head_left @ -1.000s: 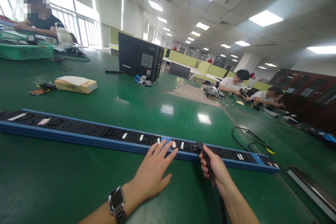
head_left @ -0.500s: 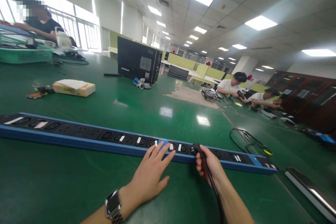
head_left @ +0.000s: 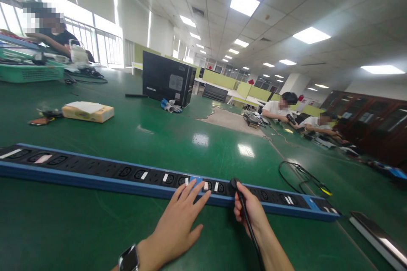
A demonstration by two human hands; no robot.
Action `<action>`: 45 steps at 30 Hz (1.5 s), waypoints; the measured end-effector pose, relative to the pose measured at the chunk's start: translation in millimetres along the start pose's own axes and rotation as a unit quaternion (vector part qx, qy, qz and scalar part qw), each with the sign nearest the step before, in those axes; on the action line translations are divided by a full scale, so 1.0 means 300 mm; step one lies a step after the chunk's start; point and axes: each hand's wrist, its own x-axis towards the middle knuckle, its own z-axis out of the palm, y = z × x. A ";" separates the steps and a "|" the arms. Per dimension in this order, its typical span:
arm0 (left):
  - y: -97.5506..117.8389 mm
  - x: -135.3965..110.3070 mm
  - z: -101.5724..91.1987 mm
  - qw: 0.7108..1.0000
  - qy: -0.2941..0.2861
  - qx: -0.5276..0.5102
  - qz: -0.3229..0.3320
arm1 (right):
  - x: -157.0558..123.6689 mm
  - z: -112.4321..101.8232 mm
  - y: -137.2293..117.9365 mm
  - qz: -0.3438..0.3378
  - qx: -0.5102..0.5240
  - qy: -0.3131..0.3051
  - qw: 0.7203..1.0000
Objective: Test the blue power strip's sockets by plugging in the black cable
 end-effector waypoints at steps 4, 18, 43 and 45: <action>0.004 -0.001 -0.003 1.000 -0.004 -0.004 -0.001 | -0.007 -0.009 0.004 0.003 0.031 0.003 0.999; 0.011 0.003 -0.011 0.999 -0.026 -0.012 -0.014 | -0.026 -0.033 0.022 0.010 0.086 0.005 0.996; 0.009 0.000 -0.007 1.000 -0.019 -0.015 -0.011 | -0.014 -0.009 0.016 -0.025 0.029 0.006 0.999; 0.009 -0.001 -0.006 1.000 -0.019 -0.014 -0.011 | -0.020 -0.003 0.019 -0.033 0.026 0.010 0.999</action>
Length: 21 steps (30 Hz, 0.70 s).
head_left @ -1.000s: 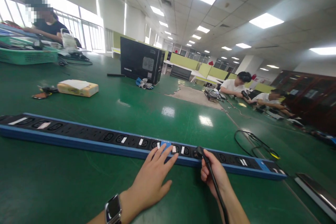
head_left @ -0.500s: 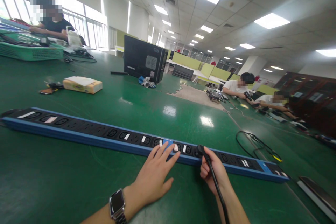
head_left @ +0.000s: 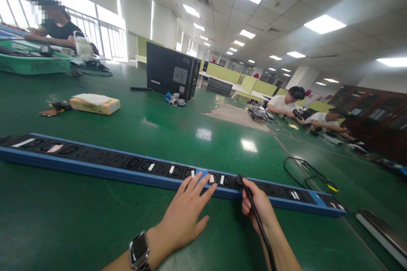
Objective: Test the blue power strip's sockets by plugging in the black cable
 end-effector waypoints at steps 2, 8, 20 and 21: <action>0.000 0.000 0.001 1.000 0.000 0.001 0.001 | -0.007 0.009 0.002 -0.008 0.001 0.005 1.000; -0.005 0.002 0.005 1.000 0.009 0.007 0.001 | -0.019 0.033 0.010 -0.010 0.007 0.022 1.000; -0.015 0.005 0.018 1.000 0.025 0.009 0.012 | 0.008 0.014 0.010 0.004 0.023 0.020 1.000; -0.015 0.005 0.017 1.000 0.023 0.008 0.011 | 0.007 0.014 0.009 0.011 0.029 0.016 0.999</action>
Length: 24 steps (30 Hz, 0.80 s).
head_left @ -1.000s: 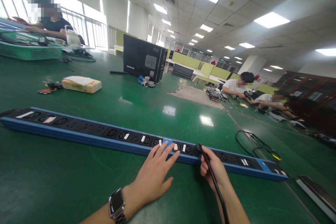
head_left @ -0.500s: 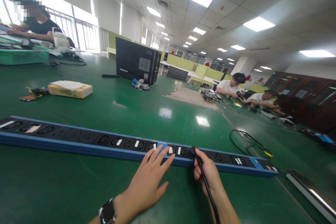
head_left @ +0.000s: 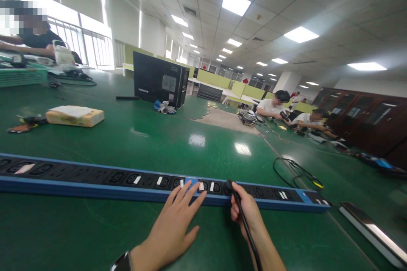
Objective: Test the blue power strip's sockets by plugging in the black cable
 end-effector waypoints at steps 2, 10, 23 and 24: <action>0.001 -0.001 -0.004 1.000 -0.001 -0.003 -0.002 | -0.004 -0.005 -0.007 0.022 0.019 -0.011 1.000; 0.009 -0.003 -0.020 1.000 -0.015 -0.013 -0.006 | -0.007 -0.032 -0.043 0.092 0.073 -0.052 0.992; 0.005 -0.006 -0.006 1.000 -0.008 -0.016 -0.005 | -0.013 -0.018 -0.025 0.050 0.018 -0.002 0.999; 0.006 -0.006 -0.009 1.000 -0.011 -0.019 -0.007 | -0.013 -0.016 -0.024 0.045 0.010 0.000 0.999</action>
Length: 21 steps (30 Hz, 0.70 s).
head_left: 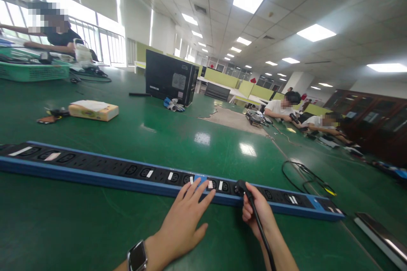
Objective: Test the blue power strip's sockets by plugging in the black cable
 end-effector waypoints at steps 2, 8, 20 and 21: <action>0.002 0.001 -0.006 1.000 -0.005 -0.005 -0.003 | 0.003 0.004 0.000 -0.013 -0.020 0.006 1.000; 0.002 0.001 -0.010 1.000 -0.001 -0.007 -0.001 | 0.024 0.014 -0.022 -0.041 -0.101 0.020 0.994; -0.002 -0.003 -0.009 1.000 -0.005 -0.004 -0.002 | 0.028 0.045 -0.014 -0.089 -0.101 0.049 0.990; -0.001 -0.003 -0.010 1.000 -0.008 -0.005 -0.002 | 0.030 0.051 -0.012 -0.088 -0.097 0.049 0.990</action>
